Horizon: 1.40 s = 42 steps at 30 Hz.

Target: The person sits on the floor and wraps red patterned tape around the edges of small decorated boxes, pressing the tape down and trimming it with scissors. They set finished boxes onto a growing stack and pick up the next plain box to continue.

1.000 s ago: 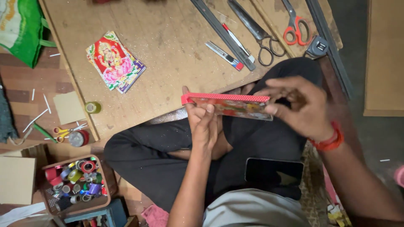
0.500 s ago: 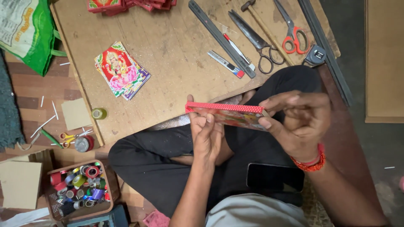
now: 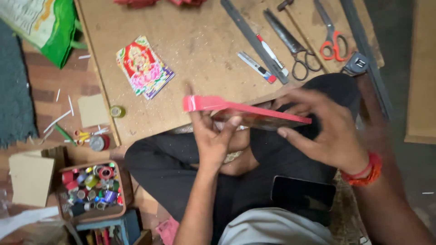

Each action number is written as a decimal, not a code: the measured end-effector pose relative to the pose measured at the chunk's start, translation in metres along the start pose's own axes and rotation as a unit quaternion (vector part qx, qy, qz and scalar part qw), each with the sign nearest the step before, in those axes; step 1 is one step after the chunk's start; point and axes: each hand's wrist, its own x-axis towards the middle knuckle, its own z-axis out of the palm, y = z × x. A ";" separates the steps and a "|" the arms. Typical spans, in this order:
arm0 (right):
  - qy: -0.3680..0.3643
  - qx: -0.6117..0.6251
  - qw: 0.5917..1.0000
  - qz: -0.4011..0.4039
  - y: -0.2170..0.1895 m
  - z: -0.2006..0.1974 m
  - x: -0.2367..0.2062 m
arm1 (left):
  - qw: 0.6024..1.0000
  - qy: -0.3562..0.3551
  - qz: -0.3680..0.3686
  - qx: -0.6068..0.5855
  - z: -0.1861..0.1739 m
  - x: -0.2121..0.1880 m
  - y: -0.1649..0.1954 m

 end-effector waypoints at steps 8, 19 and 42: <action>0.011 0.001 0.999 0.048 0.026 0.045 -0.005 | 0.941 -0.041 0.203 0.269 0.010 0.010 0.042; 0.095 0.089 0.984 0.118 0.027 0.052 -0.024 | 0.978 0.101 0.075 -0.166 0.014 0.018 0.019; 0.123 0.191 0.965 0.130 0.032 0.059 -0.049 | 0.964 0.127 0.040 -0.229 0.024 0.010 0.033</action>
